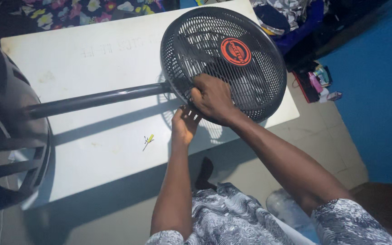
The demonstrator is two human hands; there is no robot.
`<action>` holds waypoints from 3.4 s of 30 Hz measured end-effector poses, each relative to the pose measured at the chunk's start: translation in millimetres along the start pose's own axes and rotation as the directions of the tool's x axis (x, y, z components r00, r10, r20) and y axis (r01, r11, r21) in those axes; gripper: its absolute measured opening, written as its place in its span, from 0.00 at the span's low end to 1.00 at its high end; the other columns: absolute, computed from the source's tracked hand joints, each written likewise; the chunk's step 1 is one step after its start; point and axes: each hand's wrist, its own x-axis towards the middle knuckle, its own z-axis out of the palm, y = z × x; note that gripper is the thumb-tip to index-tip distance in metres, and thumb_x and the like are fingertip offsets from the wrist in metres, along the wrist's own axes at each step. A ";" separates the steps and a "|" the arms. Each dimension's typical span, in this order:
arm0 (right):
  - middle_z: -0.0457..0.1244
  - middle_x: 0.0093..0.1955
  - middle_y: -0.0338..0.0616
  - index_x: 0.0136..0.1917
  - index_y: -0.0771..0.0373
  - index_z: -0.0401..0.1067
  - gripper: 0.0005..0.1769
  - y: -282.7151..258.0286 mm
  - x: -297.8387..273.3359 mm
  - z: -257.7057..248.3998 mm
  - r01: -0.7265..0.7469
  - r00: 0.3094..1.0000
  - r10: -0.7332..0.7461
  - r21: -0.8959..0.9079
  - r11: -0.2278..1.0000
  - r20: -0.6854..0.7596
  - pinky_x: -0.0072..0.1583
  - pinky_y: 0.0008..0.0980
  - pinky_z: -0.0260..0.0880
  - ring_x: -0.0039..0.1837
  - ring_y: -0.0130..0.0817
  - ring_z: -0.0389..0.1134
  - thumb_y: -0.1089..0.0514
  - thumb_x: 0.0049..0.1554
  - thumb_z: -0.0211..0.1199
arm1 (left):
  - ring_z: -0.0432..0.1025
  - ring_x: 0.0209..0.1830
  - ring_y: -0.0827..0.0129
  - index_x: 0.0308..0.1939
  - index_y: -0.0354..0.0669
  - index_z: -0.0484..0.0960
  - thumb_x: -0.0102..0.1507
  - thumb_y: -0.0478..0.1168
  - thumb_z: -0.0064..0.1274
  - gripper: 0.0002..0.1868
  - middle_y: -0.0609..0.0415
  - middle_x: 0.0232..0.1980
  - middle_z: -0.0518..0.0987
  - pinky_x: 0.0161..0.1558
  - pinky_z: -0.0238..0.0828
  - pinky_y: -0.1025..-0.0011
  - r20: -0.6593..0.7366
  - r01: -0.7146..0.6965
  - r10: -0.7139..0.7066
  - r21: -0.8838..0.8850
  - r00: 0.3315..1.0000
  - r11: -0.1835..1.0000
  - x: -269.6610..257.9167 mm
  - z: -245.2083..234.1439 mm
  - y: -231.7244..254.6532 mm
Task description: The person removes the front grille of a standing electric fan by unscrewing fasteners with a screwdriver and then detaching the grille. The fan remains on a white table while the person works with both hands.
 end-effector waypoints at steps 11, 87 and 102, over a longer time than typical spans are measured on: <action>0.58 0.35 0.51 0.35 0.66 0.64 0.09 -3.2 -2.8 4.7 -0.048 0.999 0.048 -0.062 0.997 -0.006 0.43 0.47 0.58 0.40 0.48 0.61 0.57 0.45 0.49 | 0.66 0.43 0.61 0.31 0.44 0.71 0.55 0.44 0.40 0.09 0.52 0.39 0.72 0.50 0.61 0.57 0.012 0.079 -0.079 0.060 0.997 0.995 -11.9 18.1 6.5; 0.58 0.34 0.45 0.39 0.67 0.64 0.13 70.6 -20.3 -8.4 -0.032 0.971 -0.054 0.353 0.935 0.232 0.41 0.30 0.61 0.38 0.33 0.61 0.58 0.42 0.59 | 0.67 0.49 0.61 0.51 0.41 0.66 0.56 0.57 0.36 0.28 0.50 0.50 0.71 0.53 0.61 0.60 -0.024 -0.082 0.081 -0.056 0.996 0.995 -33.1 43.7 -22.5; 0.55 0.46 0.48 0.49 0.62 0.67 0.18 135.6 -71.6 -48.1 0.175 0.893 -0.310 0.382 0.907 0.326 0.55 0.37 0.58 0.52 0.41 0.57 0.59 0.42 0.59 | 0.65 0.52 0.57 0.55 0.41 0.64 0.59 0.61 0.30 0.32 0.47 0.54 0.69 0.53 0.60 0.55 -0.107 -0.370 0.362 -0.061 0.926 0.927 -29.5 19.3 -129.6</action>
